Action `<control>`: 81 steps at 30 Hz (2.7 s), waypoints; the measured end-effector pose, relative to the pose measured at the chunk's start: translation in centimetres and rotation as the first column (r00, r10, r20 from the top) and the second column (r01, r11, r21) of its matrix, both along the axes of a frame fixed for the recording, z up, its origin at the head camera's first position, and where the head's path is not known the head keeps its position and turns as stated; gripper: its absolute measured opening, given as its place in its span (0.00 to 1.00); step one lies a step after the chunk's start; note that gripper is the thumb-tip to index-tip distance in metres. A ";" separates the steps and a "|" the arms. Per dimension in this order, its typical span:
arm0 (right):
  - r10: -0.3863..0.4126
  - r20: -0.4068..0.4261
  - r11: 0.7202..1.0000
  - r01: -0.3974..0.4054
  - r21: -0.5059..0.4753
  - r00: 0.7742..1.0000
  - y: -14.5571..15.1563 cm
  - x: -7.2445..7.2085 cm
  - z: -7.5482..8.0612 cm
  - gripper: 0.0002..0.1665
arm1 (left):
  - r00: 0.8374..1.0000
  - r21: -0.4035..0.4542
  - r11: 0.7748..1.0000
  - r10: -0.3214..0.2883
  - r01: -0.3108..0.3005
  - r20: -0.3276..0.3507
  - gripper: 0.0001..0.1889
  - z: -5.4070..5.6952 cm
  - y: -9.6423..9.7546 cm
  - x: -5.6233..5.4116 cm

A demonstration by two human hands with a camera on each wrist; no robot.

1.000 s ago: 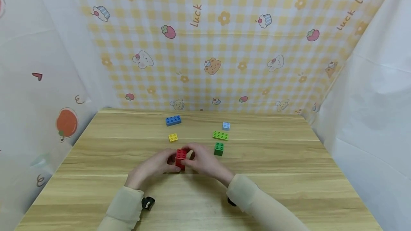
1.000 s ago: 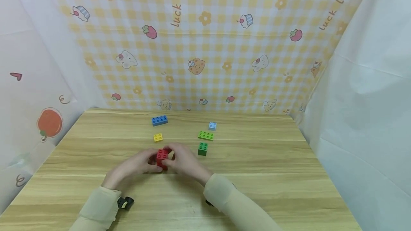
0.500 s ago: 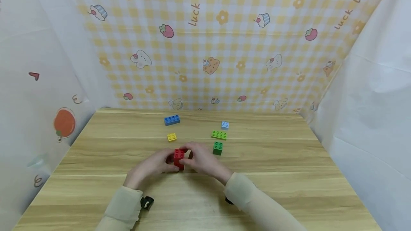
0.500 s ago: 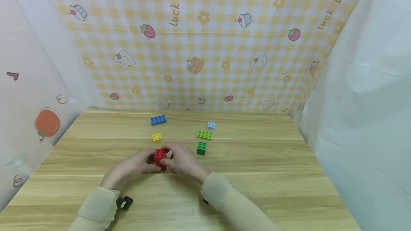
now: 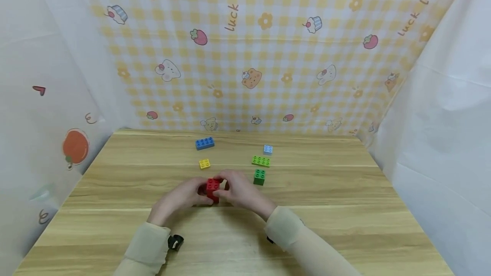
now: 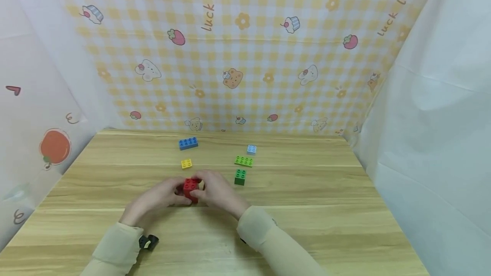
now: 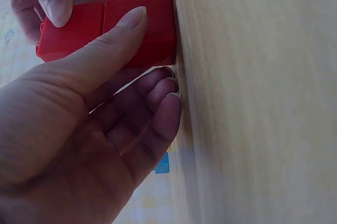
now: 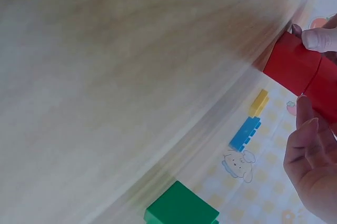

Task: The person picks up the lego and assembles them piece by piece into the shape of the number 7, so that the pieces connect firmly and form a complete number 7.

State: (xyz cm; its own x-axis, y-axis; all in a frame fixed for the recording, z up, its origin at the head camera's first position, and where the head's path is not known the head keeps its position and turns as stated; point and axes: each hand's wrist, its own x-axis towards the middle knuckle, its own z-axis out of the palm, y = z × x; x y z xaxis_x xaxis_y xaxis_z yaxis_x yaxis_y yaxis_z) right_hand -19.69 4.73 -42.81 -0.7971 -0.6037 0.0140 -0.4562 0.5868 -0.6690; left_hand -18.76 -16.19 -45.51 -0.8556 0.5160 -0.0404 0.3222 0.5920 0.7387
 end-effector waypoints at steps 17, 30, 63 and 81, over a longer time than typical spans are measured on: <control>-0.001 0.025 0.999 0.000 0.042 1.000 -0.3 -0.3 0.5 0.15 | 1.000 -0.008 1.000 -0.006 0.006 -0.020 0.09 0.0 -0.1 -0.1; 0.008 0.014 1.000 -0.008 0.002 1.000 0.0 -0.3 -0.4 0.14 | 1.000 -0.012 1.000 0.012 -0.013 -0.008 0.09 -0.1 0.0 0.0; -0.163 0.061 0.981 0.169 -0.098 0.985 6.9 -1.0 1.3 0.21 | 1.000 -0.053 0.998 0.026 -0.026 -0.002 0.09 0.0 0.8 0.3; -0.403 0.111 0.903 0.415 -0.114 0.908 10.2 -1.8 -1.8 0.27 | 1.000 -0.035 0.999 0.011 -0.011 0.005 0.11 -0.3 1.5 0.4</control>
